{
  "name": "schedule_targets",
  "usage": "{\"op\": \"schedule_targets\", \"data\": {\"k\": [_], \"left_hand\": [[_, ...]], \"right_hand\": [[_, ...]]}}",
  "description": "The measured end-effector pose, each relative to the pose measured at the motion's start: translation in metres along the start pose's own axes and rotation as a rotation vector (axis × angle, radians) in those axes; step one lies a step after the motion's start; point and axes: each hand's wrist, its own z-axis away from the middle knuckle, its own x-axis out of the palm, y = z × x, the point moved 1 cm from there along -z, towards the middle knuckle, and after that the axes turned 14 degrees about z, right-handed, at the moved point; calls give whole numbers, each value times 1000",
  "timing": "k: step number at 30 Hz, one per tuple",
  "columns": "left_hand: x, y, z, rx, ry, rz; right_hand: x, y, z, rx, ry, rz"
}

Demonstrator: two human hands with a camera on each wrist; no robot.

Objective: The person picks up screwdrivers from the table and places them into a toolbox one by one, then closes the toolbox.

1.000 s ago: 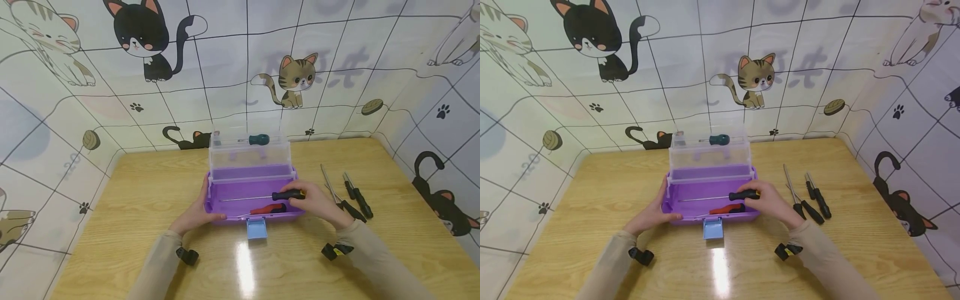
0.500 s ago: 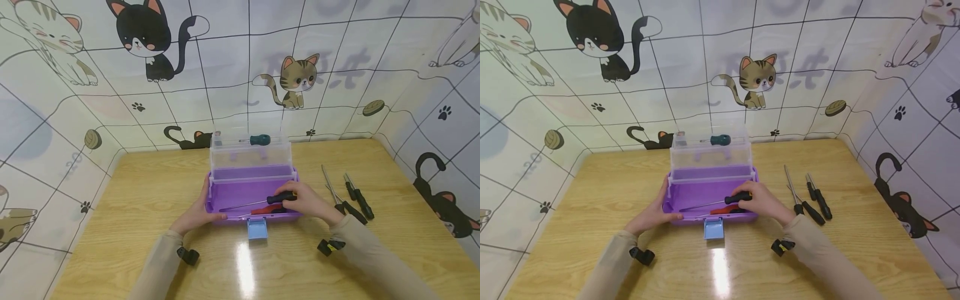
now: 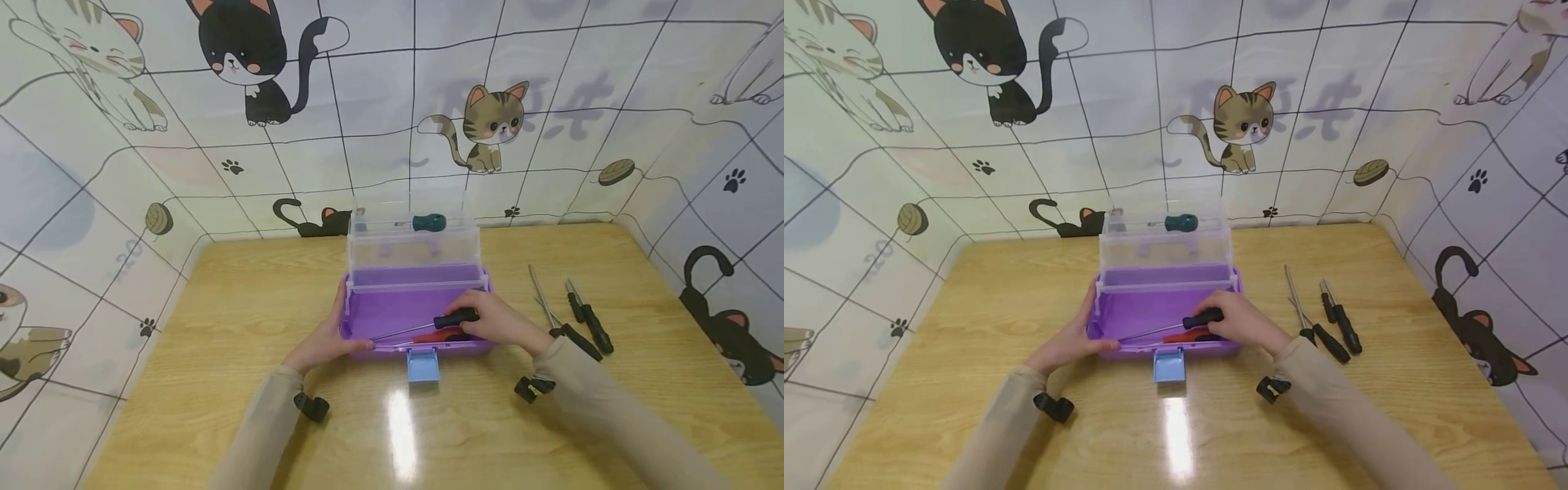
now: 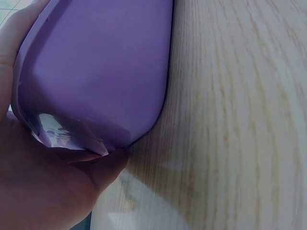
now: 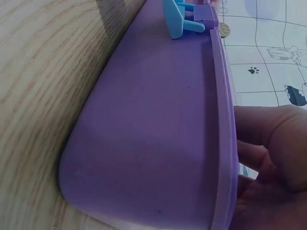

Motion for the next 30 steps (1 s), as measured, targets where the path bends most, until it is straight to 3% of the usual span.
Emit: {"op": "schedule_targets", "data": {"k": [11, 16, 30], "left_hand": [[-1, -2, 0, -1, -3, -2], [-1, -1, -1, -2, -5, 20], [-1, -2, -1, 1, -10, 36]], "right_hand": [[4, -4, -9, -21, -94, 103], [3, -2, -11, -20, -75, 112], [-8, -1, 7, 24, -26, -52]]}}
